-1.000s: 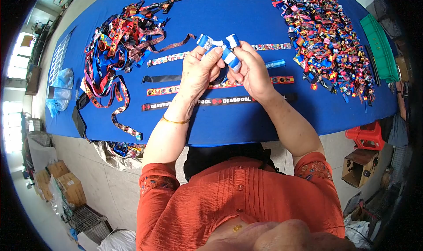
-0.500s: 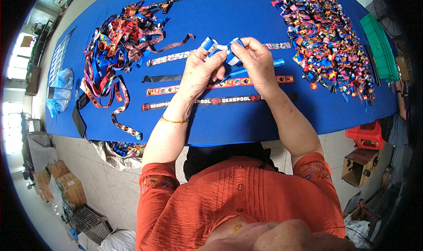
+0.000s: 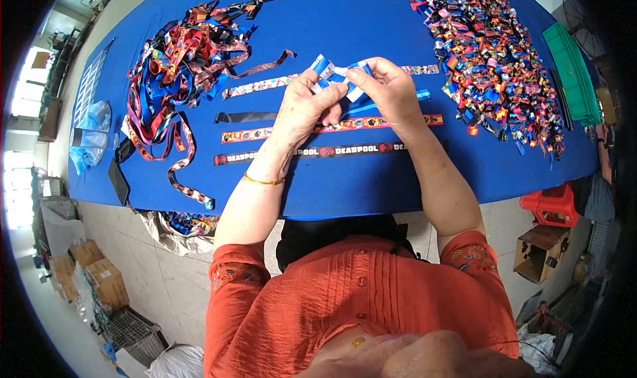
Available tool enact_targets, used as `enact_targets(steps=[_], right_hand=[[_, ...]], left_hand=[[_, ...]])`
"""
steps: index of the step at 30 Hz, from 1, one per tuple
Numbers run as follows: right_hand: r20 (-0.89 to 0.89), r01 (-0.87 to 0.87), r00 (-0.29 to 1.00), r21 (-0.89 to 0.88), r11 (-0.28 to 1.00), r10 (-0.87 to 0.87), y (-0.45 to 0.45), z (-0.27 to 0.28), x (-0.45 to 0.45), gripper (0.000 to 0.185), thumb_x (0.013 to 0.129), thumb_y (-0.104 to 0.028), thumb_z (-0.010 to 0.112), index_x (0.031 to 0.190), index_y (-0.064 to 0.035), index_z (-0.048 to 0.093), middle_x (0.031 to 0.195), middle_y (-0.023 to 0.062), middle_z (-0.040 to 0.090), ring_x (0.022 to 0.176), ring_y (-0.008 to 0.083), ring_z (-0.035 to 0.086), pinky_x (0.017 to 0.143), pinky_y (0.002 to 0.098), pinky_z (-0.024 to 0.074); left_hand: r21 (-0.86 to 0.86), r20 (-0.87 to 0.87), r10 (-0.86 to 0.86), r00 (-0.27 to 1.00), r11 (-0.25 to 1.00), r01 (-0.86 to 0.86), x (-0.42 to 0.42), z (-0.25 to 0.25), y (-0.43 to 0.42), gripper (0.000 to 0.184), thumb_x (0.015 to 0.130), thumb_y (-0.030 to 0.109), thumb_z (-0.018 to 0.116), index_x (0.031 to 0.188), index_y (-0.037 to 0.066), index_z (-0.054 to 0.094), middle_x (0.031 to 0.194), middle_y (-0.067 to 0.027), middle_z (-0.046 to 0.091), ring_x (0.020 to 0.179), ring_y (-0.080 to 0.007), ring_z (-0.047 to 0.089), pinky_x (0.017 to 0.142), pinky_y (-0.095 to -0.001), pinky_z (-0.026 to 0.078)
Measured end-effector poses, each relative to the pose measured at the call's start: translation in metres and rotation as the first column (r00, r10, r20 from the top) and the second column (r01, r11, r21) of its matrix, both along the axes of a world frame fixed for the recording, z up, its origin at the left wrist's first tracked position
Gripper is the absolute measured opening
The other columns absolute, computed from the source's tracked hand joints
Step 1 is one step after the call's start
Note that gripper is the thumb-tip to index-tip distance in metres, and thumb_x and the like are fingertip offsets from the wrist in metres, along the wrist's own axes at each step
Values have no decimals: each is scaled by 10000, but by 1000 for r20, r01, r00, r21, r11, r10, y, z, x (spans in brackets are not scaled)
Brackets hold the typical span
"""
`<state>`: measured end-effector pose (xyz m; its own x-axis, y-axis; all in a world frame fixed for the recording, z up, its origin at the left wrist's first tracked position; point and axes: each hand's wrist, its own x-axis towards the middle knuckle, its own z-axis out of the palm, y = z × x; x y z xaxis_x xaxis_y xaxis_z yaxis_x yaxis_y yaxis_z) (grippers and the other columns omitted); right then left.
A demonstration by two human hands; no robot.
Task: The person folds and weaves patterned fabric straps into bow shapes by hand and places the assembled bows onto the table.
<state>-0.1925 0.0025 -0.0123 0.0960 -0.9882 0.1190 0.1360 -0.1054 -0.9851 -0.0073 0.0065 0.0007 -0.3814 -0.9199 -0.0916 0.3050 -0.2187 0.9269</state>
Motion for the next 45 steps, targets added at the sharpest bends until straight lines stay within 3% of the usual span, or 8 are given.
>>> enact_targets(steps=[6, 12, 19, 22, 29, 32, 35, 45], right_hand=[[147, 31, 989, 3, 1000, -31, -2, -1, 2, 168, 971, -140, 681, 1026, 11, 629, 873, 37, 688, 768, 47, 626, 630, 210, 519], [113, 15, 993, 44, 999, -19, -1, 4, -2, 182, 983, -166, 665, 1039, -3, 609, 829, 45, 685, 596, 52, 603, 449, 201, 478], [6, 71, 997, 77, 994, -71, 1, 7, -1, 216, 979, -212, 677, 1046, -19, 607, 649, 4, 609, 449, 30, 494, 366, 198, 356], [1, 69, 998, 94, 993, -69, 2, 8, -2, 228, 973, -234, 686, 1045, -30, 614, 606, -13, 580, 422, 24, 461, 353, 198, 320], [-134, 109, 986, 46, 993, -102, 5, 14, 0, 203, 965, -208, 690, 1030, -27, 624, 594, -30, 565, 468, 15, 470, 392, 206, 333], [-146, 89, 986, 48, 995, -81, 6, 16, 2, 208, 960, -197, 697, 1032, -17, 622, 620, -30, 575, 513, 10, 488, 423, 208, 346], [-58, 26, 998, 65, 998, -22, 6, 10, 5, 212, 958, -192, 702, 1032, -12, 617, 666, -23, 596, 542, 8, 498, 437, 204, 344], [-158, -57, 984, 120, 991, 76, 11, 9, 11, 194, 980, -196, 672, 965, -10, 619, 682, 18, 621, 527, 42, 532, 400, 200, 402]], left_hand=[[36, -26, -114, 993, 993, 115, 2, 5, -1, 288, 935, 80, 693, 1136, -56, 538, 794, -140, 706, 476, -125, 611, 428, -225, 465], [-1, -94, -164, 982, 986, 165, 4, -2, -2, 289, 974, 122, 637, 1154, -79, 534, 896, -210, 732, 465, -156, 620, 413, -236, 482], [75, -50, -108, 993, 991, 112, 9, -4, -9, 652, 1062, 476, 338, 1182, -118, 579, 1039, -269, 714, 619, -258, 690, 476, -272, 494], [27, -113, -19, 993, 999, 22, 5, -3, -8, 570, 1079, 390, 319, 1118, -103, 602, 999, -228, 735, 671, -246, 713, 514, -260, 518], [17, -124, -36, 992, 999, 39, 8, 6, -8, 314, 973, 168, 461, 1019, -94, 627, 1036, -296, 699, 794, -311, 733, 638, -290, 558], [11, -131, -75, 989, 997, 77, 17, -8, -14, 288, 995, 177, 548, 1117, -73, 625, 1035, -212, 707, 791, -293, 724, 663, -292, 548], [-43, 27, -36, 999, 998, 38, 11, -2, -11, 275, 968, 229, 692, 1028, -36, 655, 909, -149, 732, 766, -160, 726, 636, -247, 557], [-64, 12, 191, 982, 980, -190, 10, -7, -12, 182, 978, 173, 673, 977, -8, 656, 822, -110, 714, 657, -139, 677, 596, -227, 525]])
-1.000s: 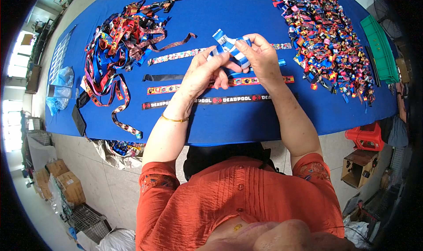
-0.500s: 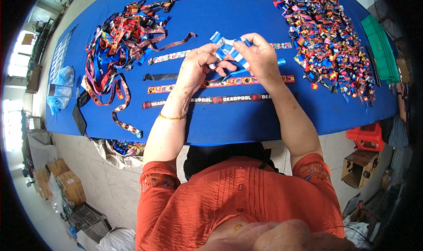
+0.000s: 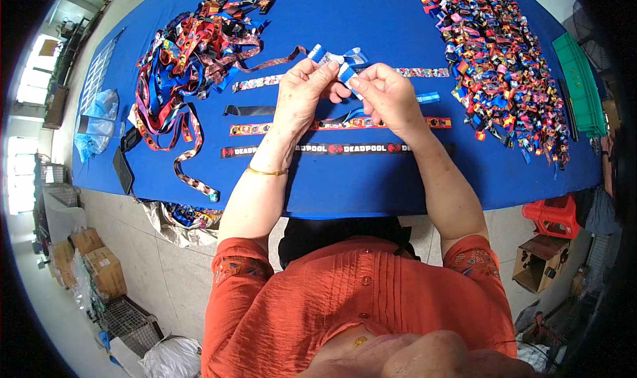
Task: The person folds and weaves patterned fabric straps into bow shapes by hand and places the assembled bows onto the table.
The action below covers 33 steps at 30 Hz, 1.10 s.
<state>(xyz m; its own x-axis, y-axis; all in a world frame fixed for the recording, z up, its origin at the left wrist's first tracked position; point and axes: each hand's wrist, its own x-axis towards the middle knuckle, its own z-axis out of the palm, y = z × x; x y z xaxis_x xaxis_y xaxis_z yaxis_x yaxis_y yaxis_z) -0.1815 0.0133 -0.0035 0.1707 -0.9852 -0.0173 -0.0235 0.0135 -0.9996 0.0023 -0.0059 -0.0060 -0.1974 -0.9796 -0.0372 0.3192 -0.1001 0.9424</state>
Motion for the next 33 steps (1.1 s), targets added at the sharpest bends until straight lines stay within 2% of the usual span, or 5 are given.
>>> enact_targets(steps=[6, 12, 15, 18, 33], right_hand=[[7, -94, 996, 51, 994, 94, 3, 4, 0, 203, 961, -198, 704, 923, -15, 624, 680, 11, 619, 556, 55, 554, 472, 210, 429], [60, 154, 988, -245, 957, -144, -16, -25, -3, 239, 913, -214, 766, 938, -10, 644, 733, -1, 635, 636, 41, 554, 572, 205, 444], [-126, 162, 965, -404, 900, -230, -15, -23, -8, 219, 908, -214, 769, 927, -23, 663, 749, -17, 632, 646, 29, 544, 570, 207, 448], [-53, 56, 996, -237, 970, -71, -13, -25, -7, 202, 901, -211, 773, 913, -33, 677, 734, -28, 630, 636, 30, 542, 564, 218, 452], [-140, -10, 990, -180, 984, -16, -10, -14, -12, 168, 934, -178, 714, 899, -15, 694, 731, -25, 641, 665, 18, 541, 563, 210, 430]], left_hand=[[14, 3, -1, 1000, 1000, 1, 1, -2, 0, 155, 973, 158, 675, 966, 5, 655, 785, -78, 699, 587, -104, 642, 495, -200, 459], [-13, 15, -23, 1000, 1000, 23, 0, -3, 1, 127, 956, 137, 695, 967, 16, 658, 741, -44, 667, 515, -86, 593, 434, -202, 415], [-5, 53, -64, 997, 998, 65, -1, -2, 2, 119, 950, 124, 701, 974, 15, 658, 753, -35, 654, 509, -82, 576, 432, -209, 405], [8, 61, -93, 994, 996, 92, -3, 1, 5, 129, 952, 118, 699, 995, 7, 649, 768, -34, 646, 505, -75, 557, 430, -211, 390], [10, 217, -173, 961, 984, 175, -1, 5, 5, 185, 962, 131, 695, 1088, 7, 641, 812, -21, 660, 499, -54, 516, 440, -201, 373]])
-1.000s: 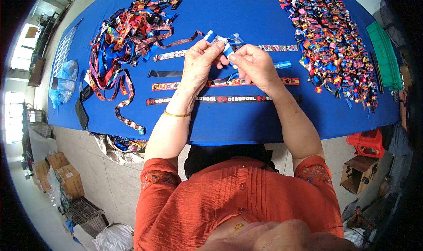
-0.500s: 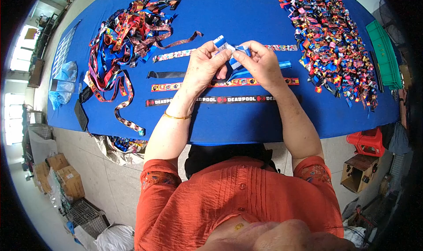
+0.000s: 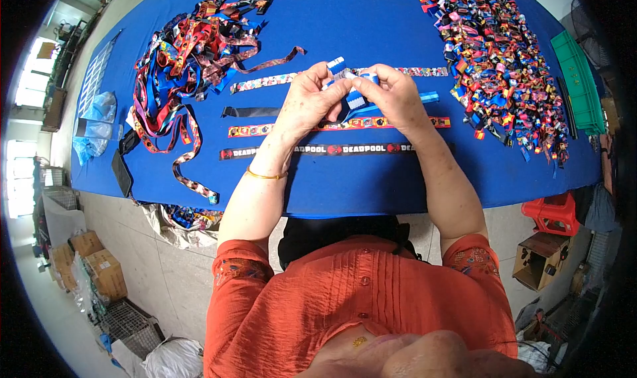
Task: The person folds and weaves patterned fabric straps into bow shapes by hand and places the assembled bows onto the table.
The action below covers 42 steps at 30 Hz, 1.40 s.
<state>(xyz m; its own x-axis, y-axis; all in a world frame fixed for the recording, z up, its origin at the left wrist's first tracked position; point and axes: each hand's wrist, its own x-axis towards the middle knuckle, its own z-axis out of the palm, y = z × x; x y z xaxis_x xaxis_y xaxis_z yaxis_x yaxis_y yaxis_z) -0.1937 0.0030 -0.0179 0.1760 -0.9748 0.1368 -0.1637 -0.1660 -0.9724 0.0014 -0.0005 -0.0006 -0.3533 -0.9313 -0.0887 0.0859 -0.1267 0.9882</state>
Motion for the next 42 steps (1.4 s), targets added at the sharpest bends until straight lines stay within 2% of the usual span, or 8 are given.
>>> enact_targets(steps=[3, 10, 16, 22, 28, 32, 37, 42], right_hand=[[113, -16, 994, 86, 996, 6, 4, 9, 3, 171, 939, -180, 703, 902, -13, 692, 736, -27, 634, 663, 17, 530, 559, 217, 423], [179, 47, 982, 82, 996, -61, -3, 0, 0, 171, 945, -185, 697, 898, -20, 686, 744, -24, 632, 665, 22, 529, 564, 226, 419], [221, 56, 972, 101, 993, -77, -3, 2, 0, 172, 953, -186, 694, 912, -21, 676, 735, -10, 635, 648, 34, 545, 559, 217, 428], [245, 85, 963, 111, 990, -110, -4, 6, -3, 187, 957, -174, 689, 948, 11, 659, 743, 21, 655, 637, 55, 595, 572, 210, 476], [231, 107, 964, 119, 987, -132, -3, 7, -2, 180, 956, -161, 683, 957, 17, 659, 752, 35, 660, 638, 67, 613, 579, 213, 494], [262, 117, 952, 158, 981, -155, -2, 10, -3, 182, 956, -167, 684, 950, 13, 659, 738, 23, 648, 632, 63, 602, 576, 210, 486], [305, 37, 949, 152, 988, -82, -3, 6, -3, 180, 957, -187, 687, 921, -13, 657, 731, 6, 639, 616, 55, 581, 559, 207, 466], [277, 5, 959, 173, 985, -54, 1, 6, 5, 173, 961, -198, 684, 913, -33, 661, 733, 3, 642, 607, 49, 572, 551, 208, 461]], left_hand=[[17, -8, -11, 1000, 1000, 11, -1, 0, 0, 184, 961, 135, 697, 1081, 7, 642, 806, -19, 661, 489, -61, 531, 437, -208, 390], [124, -206, -71, 976, 987, 98, -3, 7, 4, 276, 935, 115, 724, 1159, 15, 598, 766, -41, 655, 493, -99, 578, 436, -230, 426], [180, -255, -54, 965, 978, 102, -4, 4, 5, 333, 867, 36, 770, 1147, 11, 591, 765, -35, 629, 488, -104, 558, 432, -237, 422], [146, -252, -148, 956, 971, 189, -1, 0, 3, 276, 851, 6, 764, 1085, 4, 618, 775, -27, 621, 486, -102, 542, 443, -239, 422], [122, -208, -200, 957, 966, 228, 2, 1, 0, 368, 864, 9, 745, 1165, -51, 542, 729, -52, 606, 503, -113, 545, 483, -230, 427], [167, -221, -72, 973, 980, 110, -1, -2, 1, 231, 908, 64, 719, 1085, -44, 619, 759, -42, 638, 538, -102, 563, 471, -237, 438], [171, -239, -51, 970, 981, 94, 0, -7, -3, 259, 960, 205, 694, 1030, -42, 663, 796, -56, 671, 576, -109, 584, 538, -237, 470], [49, -98, 33, 995, 998, -29, -3, -5, 0, 226, 942, 224, 727, 1019, 15, 692, 816, -19, 672, 692, -83, 600, 640, -226, 474]])
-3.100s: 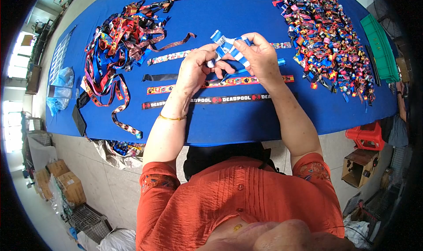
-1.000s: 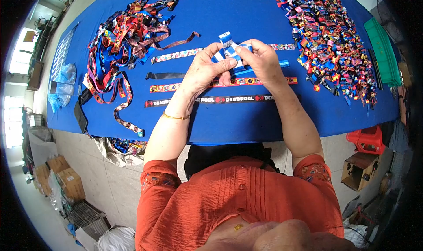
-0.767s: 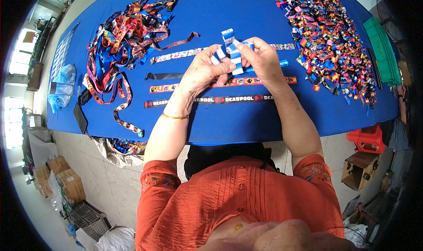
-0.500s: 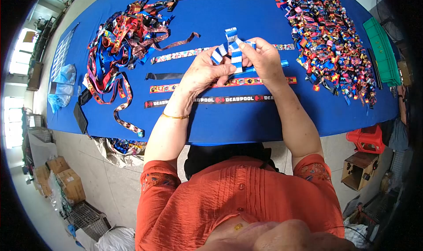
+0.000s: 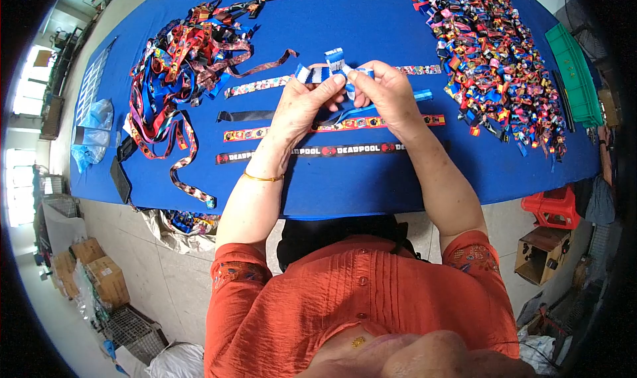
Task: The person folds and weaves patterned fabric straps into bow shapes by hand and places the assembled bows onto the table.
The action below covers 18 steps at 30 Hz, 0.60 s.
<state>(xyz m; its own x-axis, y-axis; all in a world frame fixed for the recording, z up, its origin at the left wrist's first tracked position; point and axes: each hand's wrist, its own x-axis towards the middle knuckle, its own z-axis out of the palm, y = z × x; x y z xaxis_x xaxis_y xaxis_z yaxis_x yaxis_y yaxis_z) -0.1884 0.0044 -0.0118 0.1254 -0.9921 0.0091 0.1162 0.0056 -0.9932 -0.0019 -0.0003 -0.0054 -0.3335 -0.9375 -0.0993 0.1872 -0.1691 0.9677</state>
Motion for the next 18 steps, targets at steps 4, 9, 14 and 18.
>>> enact_targets(steps=[4, 9, 14, 18], right_hand=[[22, -8, 1000, -1, 1000, 8, 0, -4, 0, 171, 961, -191, 684, 904, -33, 659, 747, 9, 654, 607, 49, 582, 543, 206, 461], [-57, -8, 998, -16, 1000, 7, 3, -1, 3, 180, 967, -187, 685, 899, -24, 652, 772, 25, 669, 616, 58, 600, 542, 207, 471], [-21, 3, 1000, -119, 993, -6, 0, -8, 4, 175, 974, -176, 678, 943, -7, 643, 801, 47, 681, 626, 73, 615, 556, 218, 496], [75, -40, 996, -116, 992, 49, -4, -7, 1, 156, 975, -148, 672, 980, 4, 635, 819, 66, 686, 646, 85, 629, 563, 224, 508]], left_hand=[[-76, 30, 91, 995, 993, -89, -4, 3, 2, 192, 931, 213, 744, 1028, 54, 700, 837, 10, 671, 756, -61, 592, 692, -217, 466], [-99, 64, 111, 992, 990, -104, -2, -1, 1, 147, 934, 171, 730, 979, 33, 708, 791, 10, 665, 703, -41, 563, 623, -201, 444], [-97, 107, 101, 989, 991, -91, 0, 1, 1, 123, 943, 141, 704, 973, 23, 691, 807, -19, 686, 707, -48, 607, 623, -201, 482], [-51, 32, 2, 999, 999, 0, -2, 10, 5, 113, 960, 102, 666, 1020, 7, 645, 869, -69, 705, 782, -112, 702, 658, -225, 547]])
